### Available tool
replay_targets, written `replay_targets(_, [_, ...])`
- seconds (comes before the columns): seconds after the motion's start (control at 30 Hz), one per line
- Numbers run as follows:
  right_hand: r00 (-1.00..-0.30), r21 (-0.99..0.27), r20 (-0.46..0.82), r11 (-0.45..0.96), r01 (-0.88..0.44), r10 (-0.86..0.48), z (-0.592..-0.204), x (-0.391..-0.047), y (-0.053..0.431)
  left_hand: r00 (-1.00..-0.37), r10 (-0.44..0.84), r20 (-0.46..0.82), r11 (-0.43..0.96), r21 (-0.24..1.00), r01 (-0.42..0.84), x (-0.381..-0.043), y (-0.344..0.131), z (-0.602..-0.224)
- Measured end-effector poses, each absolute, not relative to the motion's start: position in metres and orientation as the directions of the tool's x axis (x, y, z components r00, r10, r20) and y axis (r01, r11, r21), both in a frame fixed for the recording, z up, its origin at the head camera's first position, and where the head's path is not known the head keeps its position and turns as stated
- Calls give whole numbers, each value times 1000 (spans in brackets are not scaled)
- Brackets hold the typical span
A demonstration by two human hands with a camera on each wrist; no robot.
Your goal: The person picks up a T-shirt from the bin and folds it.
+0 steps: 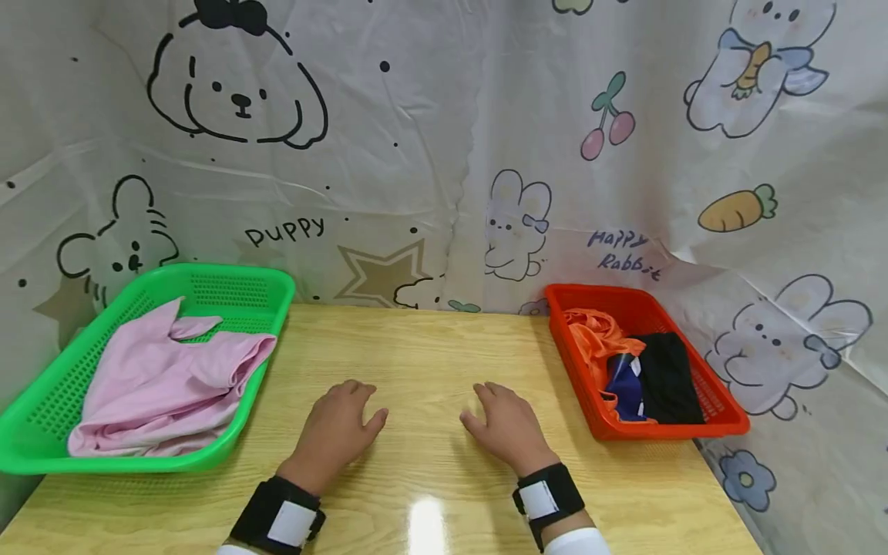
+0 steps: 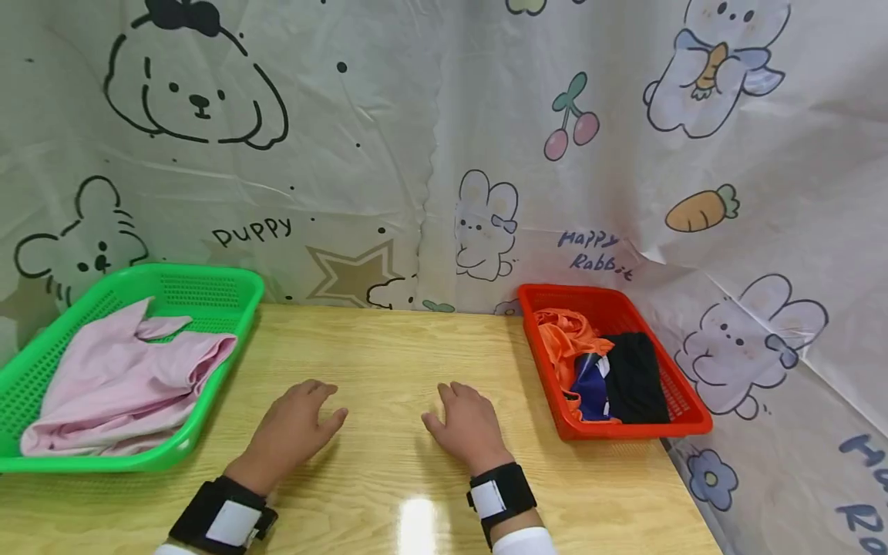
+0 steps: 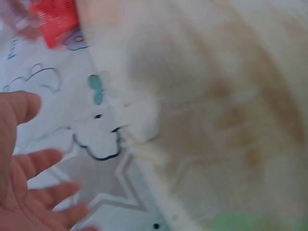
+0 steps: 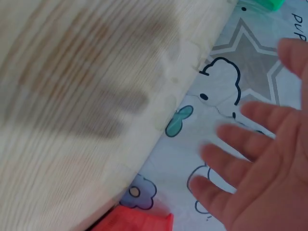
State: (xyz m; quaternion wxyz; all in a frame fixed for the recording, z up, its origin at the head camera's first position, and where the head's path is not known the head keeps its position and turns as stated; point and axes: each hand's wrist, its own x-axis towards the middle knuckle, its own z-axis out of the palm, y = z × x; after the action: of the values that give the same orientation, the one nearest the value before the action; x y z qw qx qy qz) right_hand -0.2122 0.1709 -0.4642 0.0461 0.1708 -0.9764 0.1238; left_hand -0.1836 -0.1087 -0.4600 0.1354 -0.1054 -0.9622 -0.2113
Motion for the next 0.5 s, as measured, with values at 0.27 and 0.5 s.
replay_targets(0.27, [-967,-251,-110,947,-199,-232,-477,-183,241,-856,26,516,920,322,222,-181,-198,-388])
replay_targets(0.5, [-956,-306,-188,939,-159,-224,-489,-173,266,-989,107,102,910,390,139,-197,-264,-398])
